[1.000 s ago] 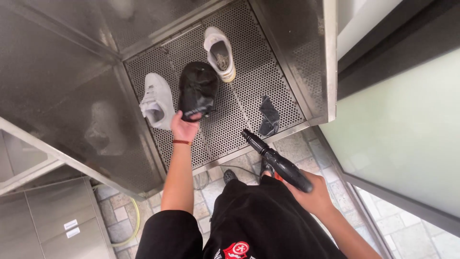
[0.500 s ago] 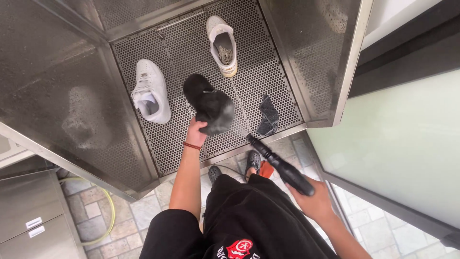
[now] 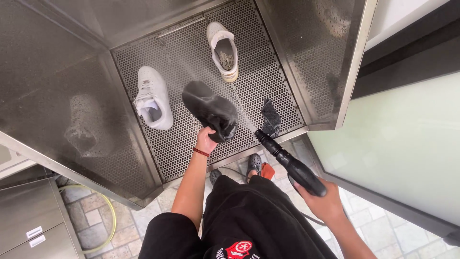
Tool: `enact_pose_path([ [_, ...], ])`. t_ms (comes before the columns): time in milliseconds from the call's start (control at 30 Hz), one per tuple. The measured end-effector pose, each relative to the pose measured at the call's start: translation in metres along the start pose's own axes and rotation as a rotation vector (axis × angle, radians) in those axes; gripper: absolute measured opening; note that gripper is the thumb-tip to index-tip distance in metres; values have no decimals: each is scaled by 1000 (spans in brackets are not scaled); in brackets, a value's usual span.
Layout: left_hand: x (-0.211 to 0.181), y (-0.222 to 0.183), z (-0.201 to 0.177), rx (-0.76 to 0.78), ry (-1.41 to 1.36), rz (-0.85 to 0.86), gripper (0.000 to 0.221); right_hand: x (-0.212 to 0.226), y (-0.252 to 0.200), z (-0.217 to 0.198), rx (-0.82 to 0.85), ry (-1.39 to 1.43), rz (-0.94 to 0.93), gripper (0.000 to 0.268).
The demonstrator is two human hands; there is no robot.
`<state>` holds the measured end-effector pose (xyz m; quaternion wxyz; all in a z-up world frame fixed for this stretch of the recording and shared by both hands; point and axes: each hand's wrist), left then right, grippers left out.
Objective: Washing a black baseball cap in a sink and then steam cleaning it in a specialized booth.
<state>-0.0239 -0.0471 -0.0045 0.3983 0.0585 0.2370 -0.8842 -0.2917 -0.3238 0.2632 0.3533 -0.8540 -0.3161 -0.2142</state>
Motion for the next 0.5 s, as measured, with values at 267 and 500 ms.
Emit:
enact_pose_path([
  [267,26,15,-49,71,-97,-24,39,-2,-6,-3,38,-56,18,35],
  [500,10,-6,17,-97,-173,3,45,-12,-14,-1,2,-5,-20,37],
])
Point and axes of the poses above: each hand's wrist, its own y-axis towards the middle knuckle, its own z-axis out of the palm, x = y × z, and after that the axes turned 3 degrees about z, right-handed
